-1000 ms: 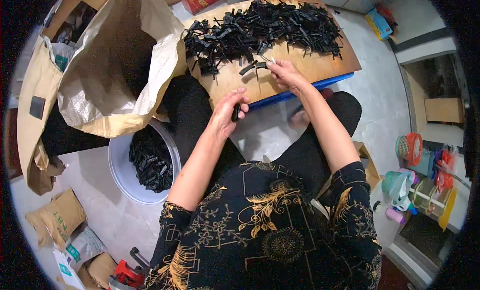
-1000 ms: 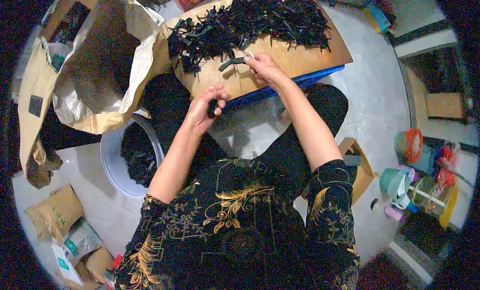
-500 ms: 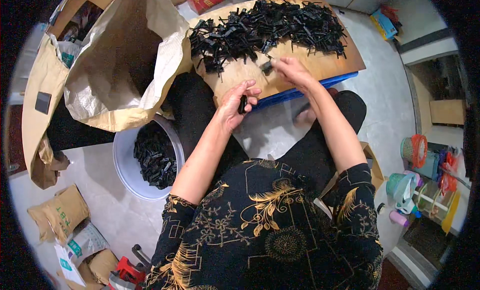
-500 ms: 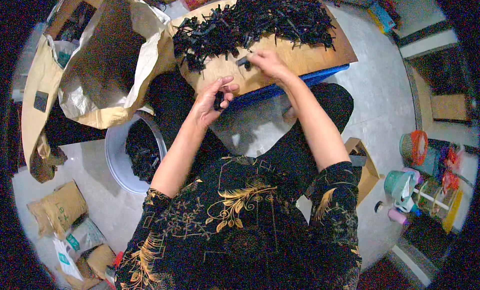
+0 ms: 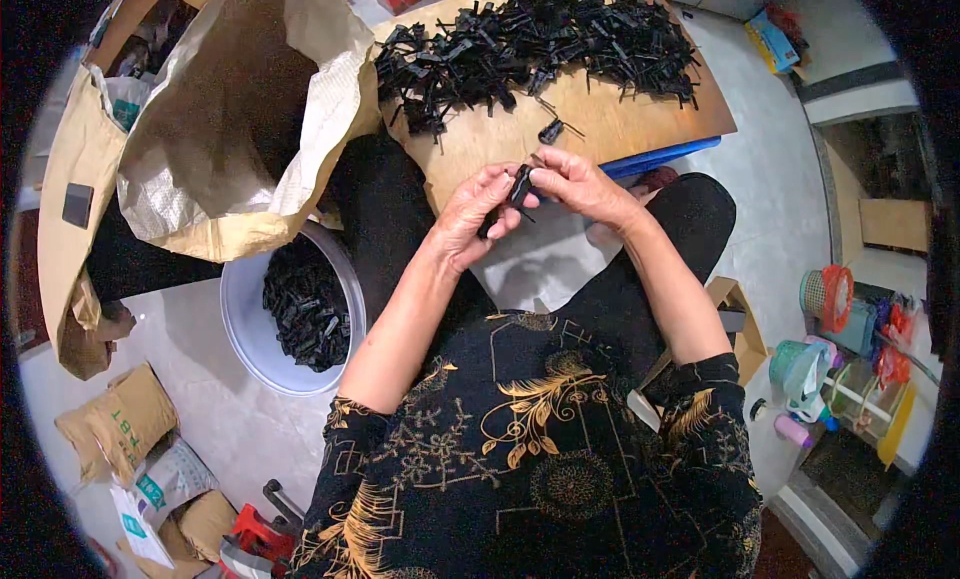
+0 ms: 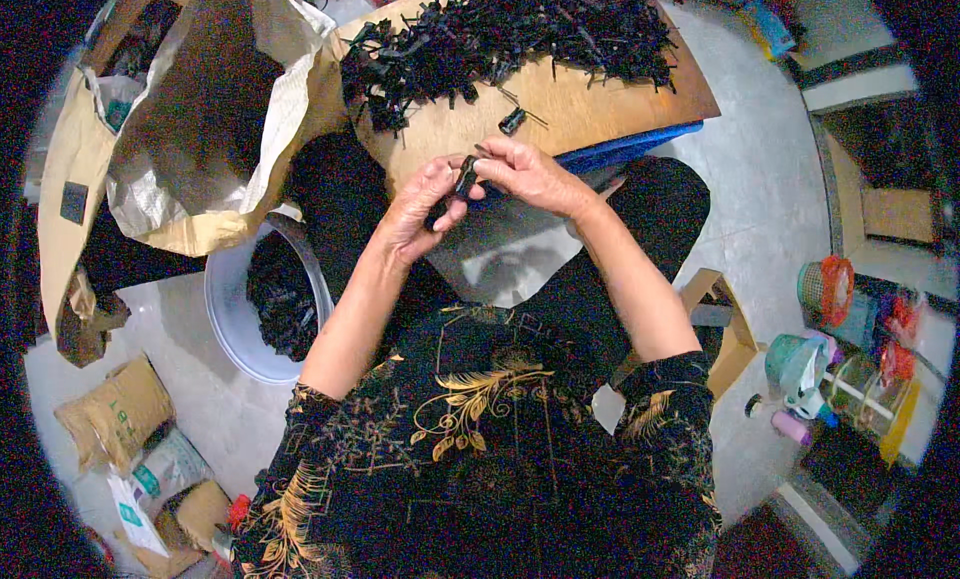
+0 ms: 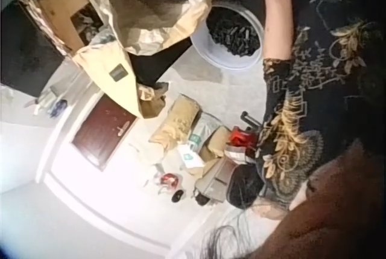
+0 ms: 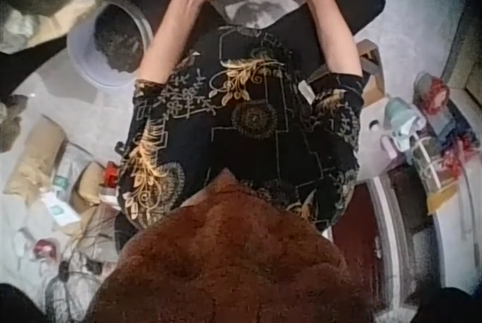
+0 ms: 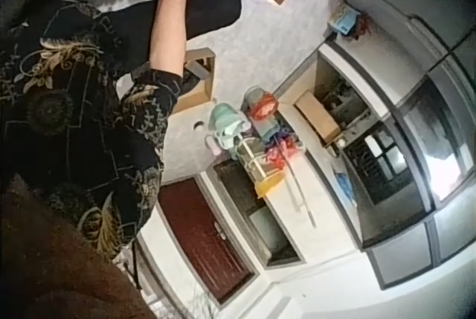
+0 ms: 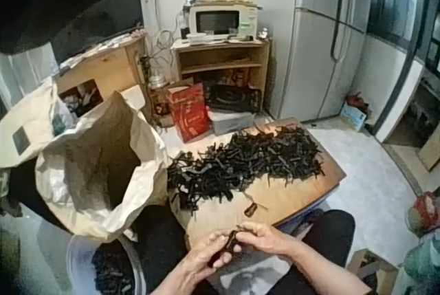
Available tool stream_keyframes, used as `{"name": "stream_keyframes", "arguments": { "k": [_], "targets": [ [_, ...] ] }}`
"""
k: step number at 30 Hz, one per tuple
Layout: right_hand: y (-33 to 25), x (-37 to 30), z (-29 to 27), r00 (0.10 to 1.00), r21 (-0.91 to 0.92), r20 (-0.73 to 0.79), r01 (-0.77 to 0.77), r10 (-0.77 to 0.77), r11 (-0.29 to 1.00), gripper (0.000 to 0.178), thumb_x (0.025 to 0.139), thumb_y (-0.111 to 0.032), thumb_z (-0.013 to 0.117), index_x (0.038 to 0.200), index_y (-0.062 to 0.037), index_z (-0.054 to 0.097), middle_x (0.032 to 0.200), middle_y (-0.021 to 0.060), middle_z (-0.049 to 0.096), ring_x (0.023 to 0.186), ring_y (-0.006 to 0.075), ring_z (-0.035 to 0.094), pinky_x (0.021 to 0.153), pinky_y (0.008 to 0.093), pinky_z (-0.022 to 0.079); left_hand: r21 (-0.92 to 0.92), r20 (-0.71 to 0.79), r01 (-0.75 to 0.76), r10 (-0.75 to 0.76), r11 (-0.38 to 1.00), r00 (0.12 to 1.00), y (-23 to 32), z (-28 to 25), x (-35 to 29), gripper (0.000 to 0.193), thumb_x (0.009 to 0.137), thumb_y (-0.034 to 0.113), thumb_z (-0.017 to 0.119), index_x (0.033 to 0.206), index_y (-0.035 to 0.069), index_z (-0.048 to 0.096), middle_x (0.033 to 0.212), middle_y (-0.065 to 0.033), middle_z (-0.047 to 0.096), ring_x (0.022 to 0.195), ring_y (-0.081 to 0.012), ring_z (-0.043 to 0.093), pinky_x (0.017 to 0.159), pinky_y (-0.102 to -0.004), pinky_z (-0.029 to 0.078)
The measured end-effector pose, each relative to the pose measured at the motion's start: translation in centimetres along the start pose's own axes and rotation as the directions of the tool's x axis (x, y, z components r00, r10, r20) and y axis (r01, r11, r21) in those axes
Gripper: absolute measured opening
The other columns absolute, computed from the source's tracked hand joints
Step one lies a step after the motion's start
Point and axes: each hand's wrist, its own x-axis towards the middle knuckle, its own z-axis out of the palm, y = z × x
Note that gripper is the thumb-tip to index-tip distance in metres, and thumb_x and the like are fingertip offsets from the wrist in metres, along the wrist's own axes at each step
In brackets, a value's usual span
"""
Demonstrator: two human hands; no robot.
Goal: Sorting and inspecting small black components from a large paper bag.
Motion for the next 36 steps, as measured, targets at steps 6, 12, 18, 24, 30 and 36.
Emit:
{"name": "stream_keyframes", "arguments": {
  "k": [6, 12, 18, 24, 30, 36],
  "targets": [
    [2.0, -0.1, 1.8, 0.995, 0.119, -0.072, 0.081, -0.073, 0.99, 0.018, 0.09, -0.021, 0.05, 0.1, -0.0064, 0.053, 0.076, -0.0055, 0.052, 0.059, 0.0008, 0.038, 0.049, 0.0161, 0.03, 0.02, -0.103, 0.02, -0.018, 1.0, 0.995, -0.7, -0.5, -0.3, 0.036, 0.083, 0.017, 0.061, 0.114, 0.006, 0.047, 0.08, -0.0109, 0.061, 0.052, -0.0077, 0.052, 0.038, -0.0135, 0.034],
    [2.7, 0.1, 3.5, 0.959, 0.106, -0.28, -0.006, 0.035, 0.994, 0.027, 0.093, -0.027, 0.043, 0.109, -0.007, 0.051, 0.067, -0.0045, 0.049, 0.049, 0.0007, 0.035, 0.041, 0.0162, 0.026, 0.244, -0.212, -0.043, 0.097, 0.969, 0.972, -1.0, -0.7, 0.2, 0.034, 0.082, 0.008, 0.059, 0.114, 0.006, 0.048, 0.075, -0.0053, 0.059, 0.055, -0.0058, 0.052, 0.042, -0.0156, 0.035],
    [3.4, 0.5, 4.4, 0.958, 0.19, -0.195, -0.174, 0.211, 0.966, 0.036, 0.094, -0.033, 0.037, 0.116, -0.0064, 0.044, 0.058, -0.0047, 0.039, 0.045, 0.0028, 0.033, 0.038, 0.0175, 0.027, 0.56, -0.272, -0.118, 0.316, 0.82, 0.909, -2.0, -0.9, 0.7, 0.029, 0.082, 0.007, 0.057, 0.111, 0.004, 0.054, 0.067, 0.0017, 0.052, 0.055, -0.0047, 0.049, 0.046, -0.0183, 0.037],
    [4.3, 1.4, 4.4, 0.965, 0.143, -0.228, -0.095, 0.127, 0.985, 0.034, 0.093, -0.031, 0.039, 0.117, -0.0067, 0.044, 0.057, -0.005, 0.038, 0.046, 0.0035, 0.034, 0.039, 0.019, 0.027, 0.611, -0.306, -0.103, 0.354, 0.785, 0.883, -2.6, -1.3, 1.5, 0.025, 0.081, 0.004, 0.056, 0.106, 0.002, 0.056, 0.068, 0.0016, 0.051, 0.061, -0.005, 0.049, 0.055, -0.0207, 0.042],
    [4.9, 2.4, 4.7, 0.946, 0.09, -0.281, -0.144, 0.163, 0.986, 0.026, 0.093, -0.025, 0.038, 0.112, -0.0086, 0.047, 0.056, -0.0053, 0.037, 0.046, 0.0039, 0.034, 0.039, 0.0197, 0.028, 0.944, -0.013, -0.22, 0.694, 0.247, 0.72, -3.0, -1.8, 2.1, 0.026, 0.076, -0.001, 0.056, 0.102, 0.003, 0.058, 0.083, -0.0106, 0.061, 0.074, -0.0224, 0.06, 0.064, -0.0299, 0.048],
    [4.6, 2.5, 5.0, 0.932, 0.185, -0.282, -0.181, 0.229, 0.966, 0.025, 0.093, -0.025, 0.039, 0.112, -0.0104, 0.047, 0.056, -0.0055, 0.038, 0.043, 0.0033, 0.032, 0.038, 0.0188, 0.027, 0.976, 0.044, -0.181, 0.705, 0.12, 0.708, -2.9, -1.7, 2.0, 0.025, 0.076, -0.003, 0.054, 0.099, 0.003, 0.058, 0.088, -0.0122, 0.06, 0.076, -0.0232, 0.06, 0.067, -0.031, 0.048]
  ]
}}
